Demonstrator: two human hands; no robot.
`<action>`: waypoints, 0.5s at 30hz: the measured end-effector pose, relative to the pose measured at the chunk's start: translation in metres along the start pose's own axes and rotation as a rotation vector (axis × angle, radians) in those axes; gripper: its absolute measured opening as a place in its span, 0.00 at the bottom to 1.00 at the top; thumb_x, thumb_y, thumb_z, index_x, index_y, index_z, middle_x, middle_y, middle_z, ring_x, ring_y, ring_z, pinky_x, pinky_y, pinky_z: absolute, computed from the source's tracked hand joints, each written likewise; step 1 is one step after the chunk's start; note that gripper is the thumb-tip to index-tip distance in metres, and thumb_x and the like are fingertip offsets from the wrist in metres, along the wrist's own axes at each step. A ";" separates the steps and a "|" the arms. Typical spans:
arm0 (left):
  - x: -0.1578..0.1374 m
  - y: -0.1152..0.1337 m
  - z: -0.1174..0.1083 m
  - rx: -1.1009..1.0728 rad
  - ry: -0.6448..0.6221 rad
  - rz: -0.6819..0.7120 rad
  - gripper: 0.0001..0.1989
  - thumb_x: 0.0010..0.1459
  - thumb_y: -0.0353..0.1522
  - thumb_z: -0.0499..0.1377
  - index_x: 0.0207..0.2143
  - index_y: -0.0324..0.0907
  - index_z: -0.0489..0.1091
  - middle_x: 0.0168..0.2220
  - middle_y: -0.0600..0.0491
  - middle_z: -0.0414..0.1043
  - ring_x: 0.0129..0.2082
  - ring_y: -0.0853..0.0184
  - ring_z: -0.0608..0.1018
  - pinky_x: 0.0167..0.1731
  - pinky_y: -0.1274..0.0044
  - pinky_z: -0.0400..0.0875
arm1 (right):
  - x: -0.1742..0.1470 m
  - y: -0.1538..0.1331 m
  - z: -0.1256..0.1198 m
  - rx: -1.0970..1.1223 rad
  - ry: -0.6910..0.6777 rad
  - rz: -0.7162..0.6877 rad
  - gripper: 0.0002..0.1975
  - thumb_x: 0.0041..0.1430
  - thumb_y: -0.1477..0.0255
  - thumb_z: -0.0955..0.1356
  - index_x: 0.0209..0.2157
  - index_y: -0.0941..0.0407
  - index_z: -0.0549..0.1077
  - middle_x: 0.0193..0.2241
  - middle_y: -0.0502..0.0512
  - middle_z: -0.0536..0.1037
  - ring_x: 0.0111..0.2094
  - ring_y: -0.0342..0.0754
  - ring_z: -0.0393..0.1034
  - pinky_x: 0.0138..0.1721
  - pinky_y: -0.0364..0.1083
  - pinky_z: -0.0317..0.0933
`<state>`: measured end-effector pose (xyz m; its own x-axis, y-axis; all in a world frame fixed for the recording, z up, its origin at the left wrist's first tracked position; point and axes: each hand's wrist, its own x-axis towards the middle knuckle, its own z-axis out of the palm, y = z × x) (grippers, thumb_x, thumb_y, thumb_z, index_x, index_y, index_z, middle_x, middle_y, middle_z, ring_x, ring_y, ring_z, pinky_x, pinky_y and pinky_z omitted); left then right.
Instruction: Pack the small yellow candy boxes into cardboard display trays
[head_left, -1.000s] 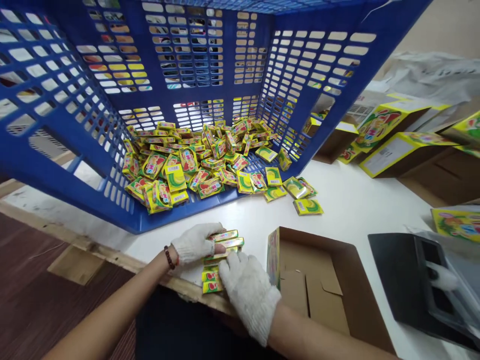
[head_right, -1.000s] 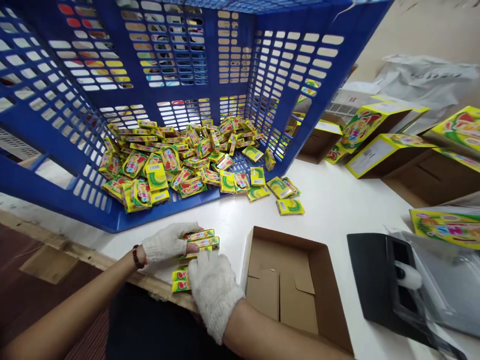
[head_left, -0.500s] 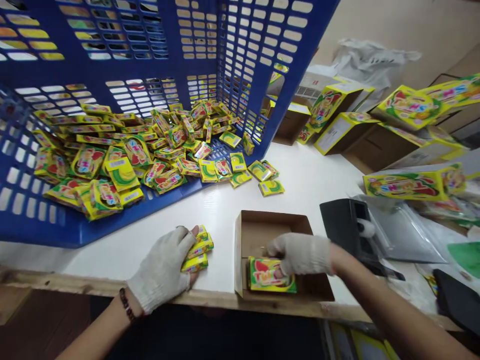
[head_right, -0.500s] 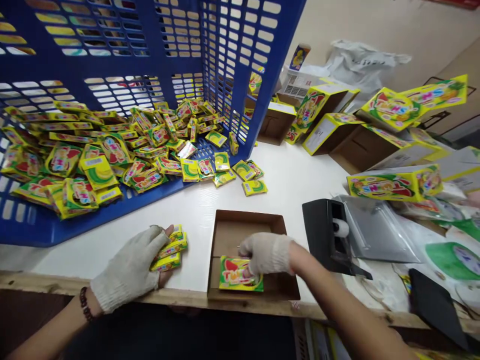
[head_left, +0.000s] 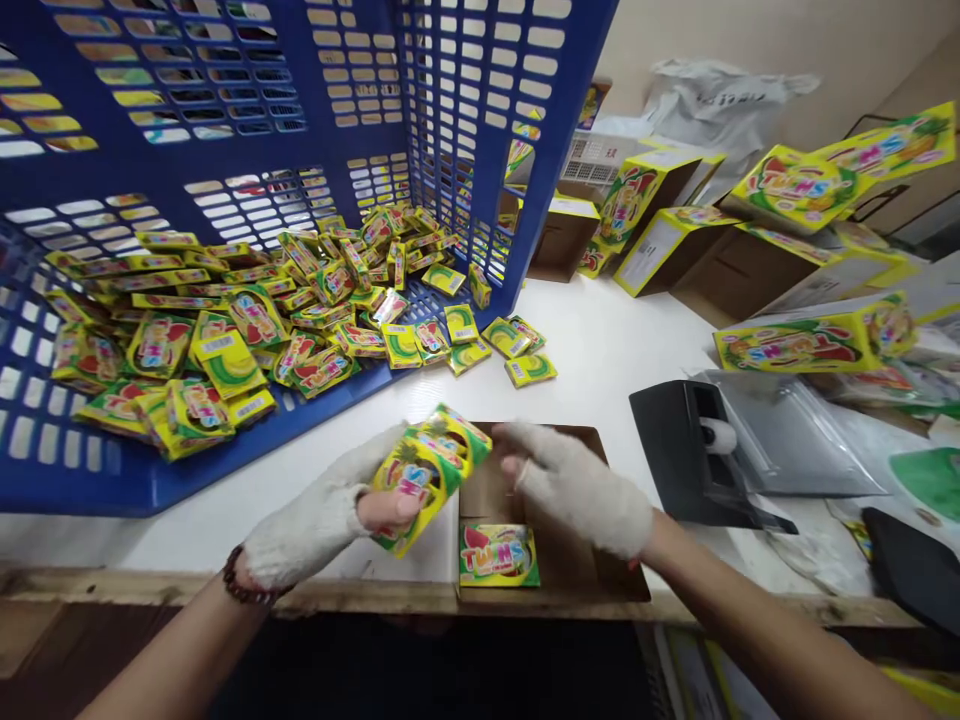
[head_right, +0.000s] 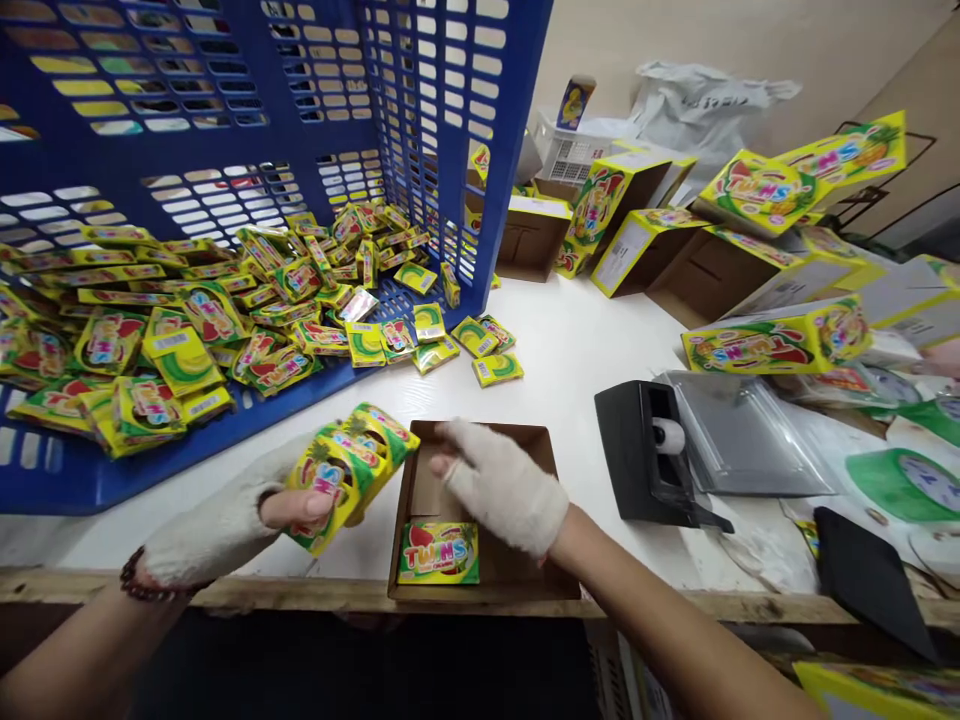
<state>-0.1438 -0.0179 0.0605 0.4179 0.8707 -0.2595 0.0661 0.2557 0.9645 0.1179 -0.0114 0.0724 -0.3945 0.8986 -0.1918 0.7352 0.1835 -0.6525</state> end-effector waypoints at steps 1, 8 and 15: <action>0.004 0.005 0.006 -0.029 -0.093 -0.023 0.28 0.51 0.39 0.66 0.55 0.44 0.70 0.42 0.48 0.77 0.39 0.56 0.78 0.35 0.72 0.75 | 0.001 -0.003 -0.010 0.105 -0.002 -0.017 0.24 0.67 0.63 0.57 0.62 0.56 0.60 0.43 0.59 0.76 0.37 0.47 0.74 0.40 0.49 0.69; 0.018 0.035 0.029 0.001 -0.282 0.027 0.31 0.53 0.34 0.65 0.60 0.48 0.64 0.54 0.49 0.71 0.55 0.53 0.72 0.53 0.64 0.69 | -0.006 -0.016 -0.046 0.391 -0.114 -0.174 0.28 0.62 0.65 0.65 0.62 0.54 0.61 0.57 0.55 0.70 0.56 0.51 0.66 0.56 0.52 0.62; 0.018 0.033 0.032 -0.052 -0.280 -0.029 0.29 0.53 0.38 0.65 0.58 0.47 0.67 0.50 0.48 0.74 0.50 0.54 0.76 0.48 0.66 0.72 | -0.009 -0.008 -0.039 0.581 -0.220 0.001 0.24 0.61 0.58 0.65 0.54 0.54 0.59 0.42 0.55 0.74 0.32 0.44 0.73 0.30 0.44 0.70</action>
<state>-0.1050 -0.0073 0.0892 0.6509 0.7146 -0.2561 0.0378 0.3065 0.9511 0.1369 -0.0052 0.1084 -0.5441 0.7839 -0.2990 0.3403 -0.1195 -0.9327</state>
